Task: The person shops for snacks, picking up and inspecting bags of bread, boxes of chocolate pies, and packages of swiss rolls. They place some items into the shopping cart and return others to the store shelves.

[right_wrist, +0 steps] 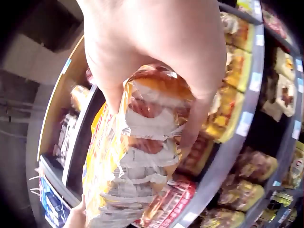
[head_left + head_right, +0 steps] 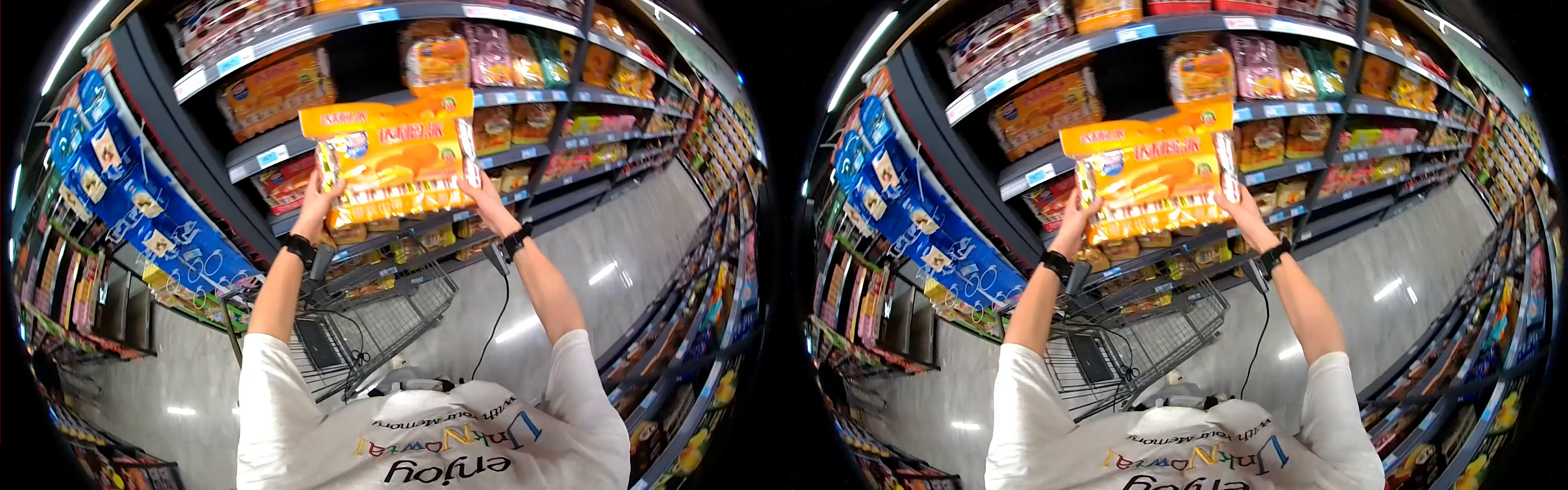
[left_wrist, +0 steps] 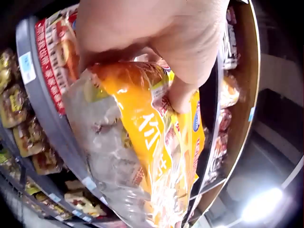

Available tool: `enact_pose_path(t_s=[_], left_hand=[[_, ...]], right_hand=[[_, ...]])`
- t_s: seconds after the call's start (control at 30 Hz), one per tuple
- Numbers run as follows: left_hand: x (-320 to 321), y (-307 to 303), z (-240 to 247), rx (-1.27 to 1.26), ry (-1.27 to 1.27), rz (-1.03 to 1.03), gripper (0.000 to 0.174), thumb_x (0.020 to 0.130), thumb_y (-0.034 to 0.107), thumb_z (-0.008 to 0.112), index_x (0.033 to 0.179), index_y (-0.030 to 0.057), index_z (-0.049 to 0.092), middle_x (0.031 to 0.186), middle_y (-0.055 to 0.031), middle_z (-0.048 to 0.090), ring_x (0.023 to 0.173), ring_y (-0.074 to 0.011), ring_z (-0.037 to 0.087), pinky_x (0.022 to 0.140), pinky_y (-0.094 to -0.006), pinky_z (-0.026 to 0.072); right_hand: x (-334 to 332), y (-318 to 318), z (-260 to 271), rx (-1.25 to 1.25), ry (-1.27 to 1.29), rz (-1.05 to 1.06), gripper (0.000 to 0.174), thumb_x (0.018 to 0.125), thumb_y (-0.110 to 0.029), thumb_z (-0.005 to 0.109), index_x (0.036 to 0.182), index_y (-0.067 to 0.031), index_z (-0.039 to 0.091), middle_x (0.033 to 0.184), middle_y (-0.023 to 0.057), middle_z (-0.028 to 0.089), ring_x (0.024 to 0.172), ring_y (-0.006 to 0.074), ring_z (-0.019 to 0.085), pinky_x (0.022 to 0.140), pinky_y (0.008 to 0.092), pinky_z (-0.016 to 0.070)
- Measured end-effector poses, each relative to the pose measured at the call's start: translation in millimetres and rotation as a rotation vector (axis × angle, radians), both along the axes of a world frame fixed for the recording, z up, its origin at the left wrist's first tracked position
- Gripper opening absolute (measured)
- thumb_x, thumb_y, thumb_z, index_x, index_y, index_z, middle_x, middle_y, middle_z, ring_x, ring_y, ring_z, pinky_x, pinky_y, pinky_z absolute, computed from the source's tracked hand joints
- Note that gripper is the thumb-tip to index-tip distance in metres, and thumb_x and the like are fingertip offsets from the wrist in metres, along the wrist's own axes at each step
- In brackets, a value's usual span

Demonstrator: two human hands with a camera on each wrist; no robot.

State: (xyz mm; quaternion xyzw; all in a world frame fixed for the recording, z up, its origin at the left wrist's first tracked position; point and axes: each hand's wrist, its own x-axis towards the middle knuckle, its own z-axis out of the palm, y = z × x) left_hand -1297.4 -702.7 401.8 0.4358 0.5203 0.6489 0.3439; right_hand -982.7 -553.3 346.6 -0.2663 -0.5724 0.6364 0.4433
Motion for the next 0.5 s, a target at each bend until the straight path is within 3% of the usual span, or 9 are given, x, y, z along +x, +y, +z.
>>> enact_pose_path(t_s=[0.1, 0.2, 0.4, 0.5], left_hand=[[-67, 6, 36, 0.079, -0.018, 0.152, 0.054, 0.085, 0.014, 0.064, 0.132, 0.0024, 0.039, 0.120, -0.0071, 0.056, 0.103, -0.0136, 0.055, 0.088, -0.0263, 0.0432], [-132, 16, 64, 0.162, -0.016, 0.238, 0.055, 0.086, 0.017, 0.064, 0.133, 0.0028, 0.039, 0.119, -0.0065, 0.056, 0.102, -0.0131, 0.055, 0.087, -0.0256, 0.0434], [-204, 37, 102, 0.170, 0.154, 0.421, 0.051, 0.090, 0.017, 0.059, 0.134, 0.0026, 0.038, 0.119, -0.0081, 0.056, 0.102, -0.0136, 0.054, 0.087, -0.0259, 0.0428], [-239, 51, 102, 0.210, 0.239, 0.476, 0.047, 0.090, 0.016, 0.057, 0.131, 0.0032, 0.038, 0.118, -0.0083, 0.055, 0.103, -0.0153, 0.053, 0.088, -0.0271, 0.0418]], right_hand=[[-76, 22, 62, 0.191, -0.172, -0.016, 0.069, 0.081, -0.033, 0.070, 0.130, 0.0025, 0.037, 0.124, 0.0116, 0.051, 0.109, 0.0166, 0.051, 0.091, 0.0289, 0.0403], [-142, 29, 115, 0.218, -0.238, 0.040, 0.067, 0.080, -0.034, 0.071, 0.127, 0.0035, 0.042, 0.119, 0.0112, 0.055, 0.106, 0.0160, 0.052, 0.088, 0.0285, 0.0420], [-246, 81, 144, 0.317, -0.215, 0.027, 0.064, 0.079, -0.029, 0.072, 0.126, 0.0046, 0.043, 0.117, 0.0131, 0.056, 0.102, 0.0165, 0.055, 0.088, 0.0283, 0.0421], [-288, 100, 147, 0.376, -0.109, 0.007, 0.056, 0.076, -0.016, 0.073, 0.121, 0.0037, 0.046, 0.108, 0.0125, 0.060, 0.096, 0.0174, 0.058, 0.085, 0.0283, 0.0446]])
